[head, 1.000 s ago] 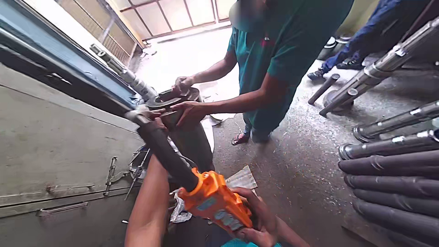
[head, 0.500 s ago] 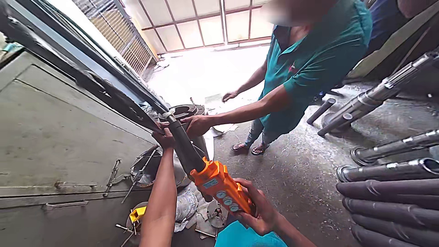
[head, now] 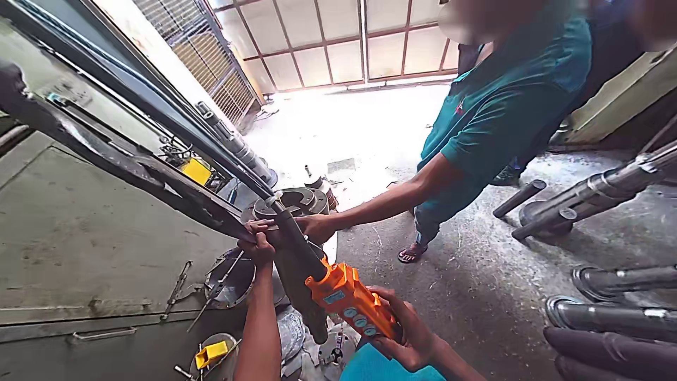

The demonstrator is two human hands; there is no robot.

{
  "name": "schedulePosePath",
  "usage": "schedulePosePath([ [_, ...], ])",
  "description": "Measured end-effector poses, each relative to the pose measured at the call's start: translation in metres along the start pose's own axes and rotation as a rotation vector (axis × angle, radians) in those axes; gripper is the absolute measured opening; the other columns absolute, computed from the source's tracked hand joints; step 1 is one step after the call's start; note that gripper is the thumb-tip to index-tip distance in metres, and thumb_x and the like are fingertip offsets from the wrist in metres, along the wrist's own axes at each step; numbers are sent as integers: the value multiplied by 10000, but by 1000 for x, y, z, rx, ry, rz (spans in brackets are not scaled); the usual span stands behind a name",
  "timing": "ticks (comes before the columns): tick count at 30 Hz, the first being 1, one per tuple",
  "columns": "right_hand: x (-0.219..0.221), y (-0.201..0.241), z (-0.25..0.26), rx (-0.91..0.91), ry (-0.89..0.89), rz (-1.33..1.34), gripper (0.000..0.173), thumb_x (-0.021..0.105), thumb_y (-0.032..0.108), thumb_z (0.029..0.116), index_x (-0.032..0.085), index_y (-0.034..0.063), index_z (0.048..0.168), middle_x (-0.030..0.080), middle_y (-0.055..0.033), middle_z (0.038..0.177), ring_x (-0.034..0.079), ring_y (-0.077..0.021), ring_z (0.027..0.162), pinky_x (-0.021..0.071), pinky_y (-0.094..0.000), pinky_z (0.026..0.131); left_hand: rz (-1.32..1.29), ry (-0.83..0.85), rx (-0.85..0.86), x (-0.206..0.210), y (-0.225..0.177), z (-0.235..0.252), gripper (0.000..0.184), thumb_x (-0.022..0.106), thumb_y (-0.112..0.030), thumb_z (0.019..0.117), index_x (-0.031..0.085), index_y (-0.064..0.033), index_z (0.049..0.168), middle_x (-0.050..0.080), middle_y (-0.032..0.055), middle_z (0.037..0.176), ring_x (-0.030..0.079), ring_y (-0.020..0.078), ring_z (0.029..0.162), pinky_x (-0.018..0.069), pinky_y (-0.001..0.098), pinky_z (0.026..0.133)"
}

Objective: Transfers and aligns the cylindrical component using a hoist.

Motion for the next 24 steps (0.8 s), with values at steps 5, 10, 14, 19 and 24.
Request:
schedulePosePath([
  [5,-35,-23,31,1,55,-8,749,676,414,950,332,117,1545,711,-88,1178,718,-95,981,626,-292,842,50,-59,56,18,-10,9,187,447,-23,890,616,-93,851,726,-45,839,708,70,895,569,319,912],
  [10,-66,-40,62,-8,46,-13,745,667,410,949,337,98,1539,706,-88,1210,713,-91,1011,621,-286,858,3,-38,79,43,8,23,202,466,-46,879,626,-141,802,710,-39,810,700,100,892,540,340,951],
  [14,-97,-52,85,16,57,-13,747,673,379,944,329,95,1543,703,-90,1218,713,-91,1004,624,-283,852,-35,-137,-1,72,23,34,197,456,-4,808,602,-122,751,716,-3,757,718,137,821,572,361,893],
  [19,-149,-66,114,25,50,-39,758,662,438,951,331,106,1547,704,-86,1216,714,-91,1012,624,-289,859,-33,-248,-48,115,38,50,176,453,28,772,589,-76,733,705,43,722,720,186,760,594,383,822],
  [24,-209,-90,145,0,66,24,740,658,404,955,326,111,1547,680,-80,1273,705,-110,1062,624,-302,895,8,-259,-40,147,61,67,174,440,15,780,574,-65,704,702,77,717,721,228,797,558,425,933],
])
Point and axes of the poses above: each hand's wrist, its own z-axis towards the middle knuckle, its own x-axis out of the palm, y = z × x, the point moved 4 cm from there along z, towards the middle knuckle
